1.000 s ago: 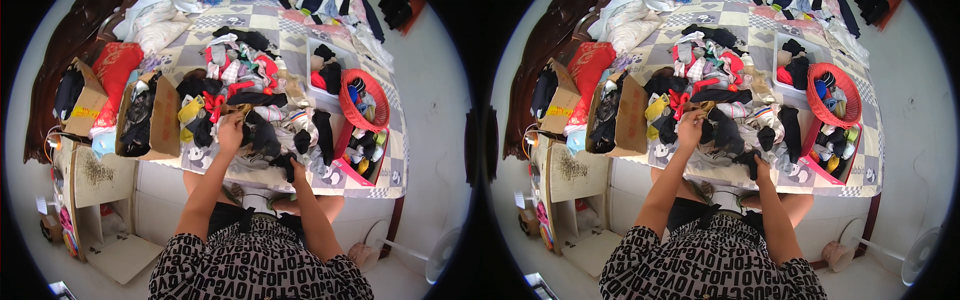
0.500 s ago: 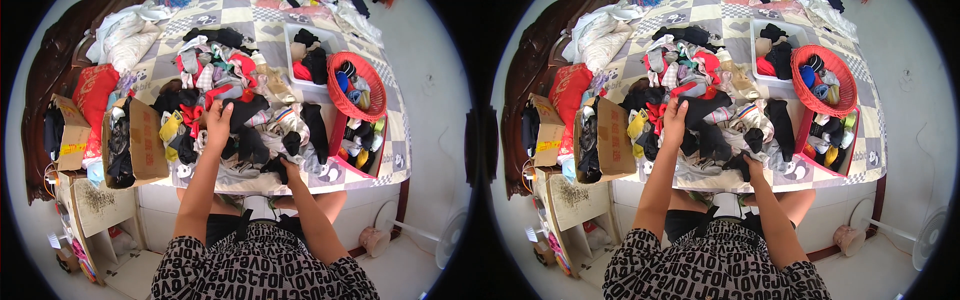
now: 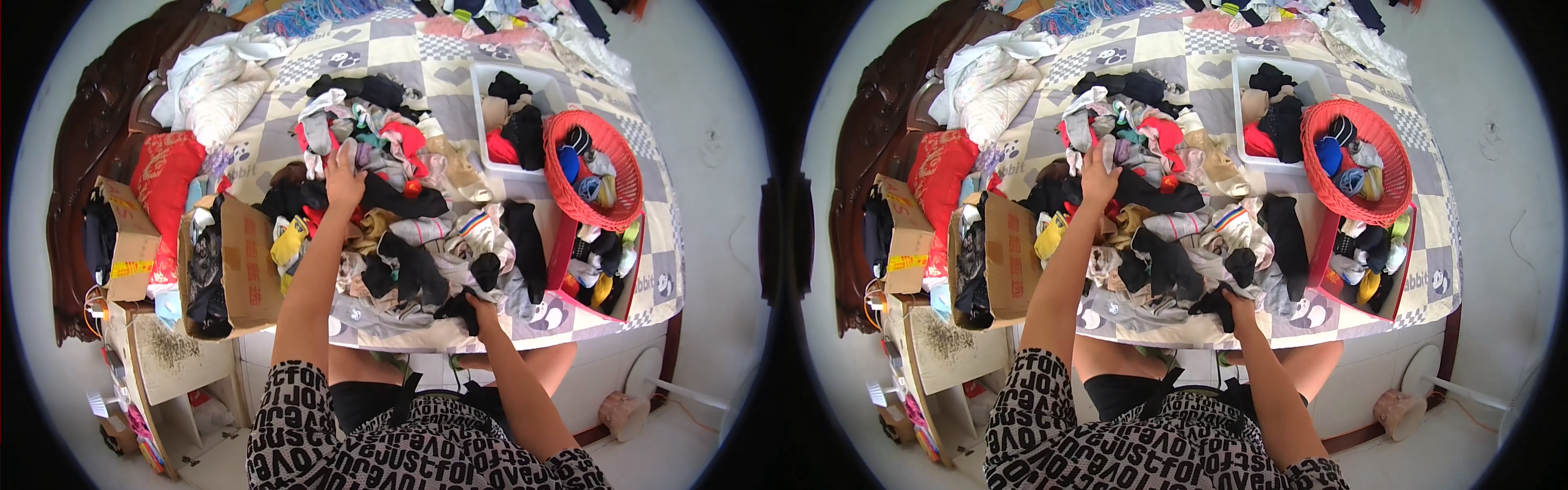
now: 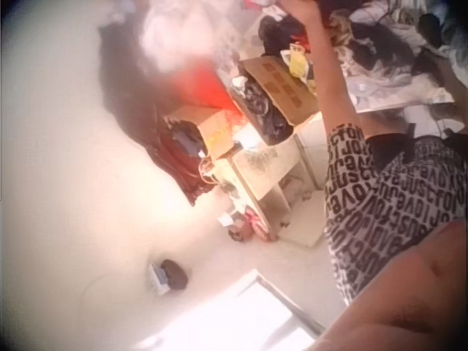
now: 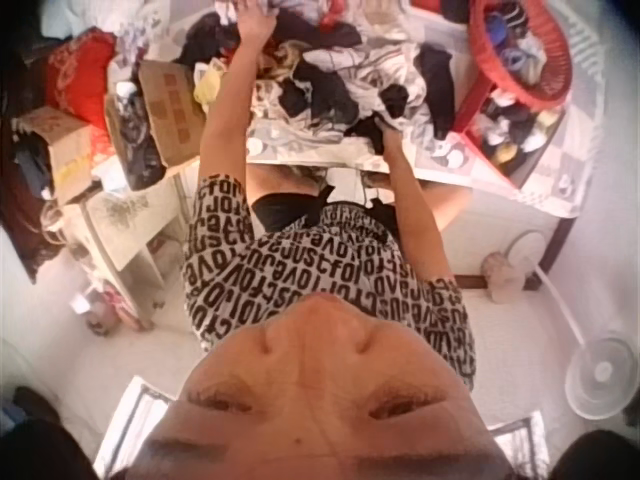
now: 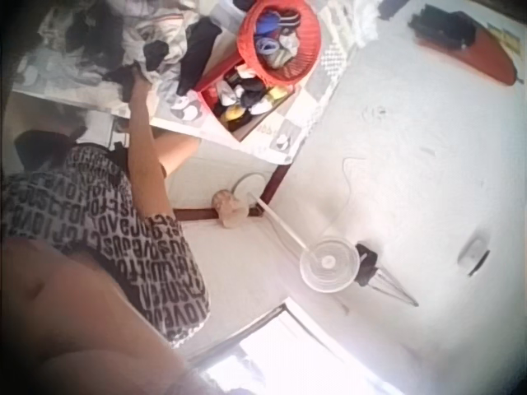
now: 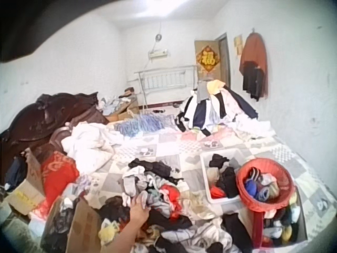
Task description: The person pairs and folds socks by hand on a bed, placing them into a pink box or a red basket. They also place a bra and a pair of underwear into a cardboard box.
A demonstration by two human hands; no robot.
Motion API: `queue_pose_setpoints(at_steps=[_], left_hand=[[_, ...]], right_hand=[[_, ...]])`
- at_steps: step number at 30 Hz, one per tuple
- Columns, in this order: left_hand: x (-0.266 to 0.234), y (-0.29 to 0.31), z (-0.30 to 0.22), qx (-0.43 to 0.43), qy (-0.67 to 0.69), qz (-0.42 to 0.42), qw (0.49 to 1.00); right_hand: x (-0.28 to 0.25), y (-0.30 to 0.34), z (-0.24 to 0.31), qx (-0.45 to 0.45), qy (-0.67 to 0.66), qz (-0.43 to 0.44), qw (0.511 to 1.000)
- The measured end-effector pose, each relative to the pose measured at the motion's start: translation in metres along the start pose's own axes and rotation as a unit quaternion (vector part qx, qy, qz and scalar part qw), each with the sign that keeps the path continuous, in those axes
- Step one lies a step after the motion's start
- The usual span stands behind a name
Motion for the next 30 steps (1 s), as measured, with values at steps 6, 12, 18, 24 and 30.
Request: queue_pose_setpoints(at_steps=[6, 12, 18, 24, 30], left_hand=[[0.049, -0.013, 0.04, 0.022, 0.197, 0.359, 0.912], [0.054, 0.028, -0.075, 0.185, 0.032, 0.448, 0.874], [0.057, -0.051, -0.104, 0.228, -0.032, 0.0, 0.973], [0.117, -0.043, -0.034, 0.06, 0.106, 0.301, 0.946], [0.067, 0.029, -0.102, 0.205, 0.298, 0.567, 0.74]], right_hand=[[0.0, -0.01, -0.006, -0.003, -0.001, 0.019, 1.0], [-0.007, -0.01, -0.002, 0.002, -0.02, 0.02, 1.0], [0.0, -0.002, 0.008, 0.011, 0.003, 0.018, 1.0], [-0.001, -0.009, 0.001, 0.018, 0.025, 0.033, 0.999], [-0.008, -0.017, -0.005, -0.001, -0.018, 0.052, 0.998]])
Point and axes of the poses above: each hand's wrist, its own y-axis away from the middle knuckle, its own x-axis out of the palm, z = x × y, the point moved 1 cm from there along -y, towards the middle knuckle, and after that the axes turned 1 degree about x, right-handed, at the moved point
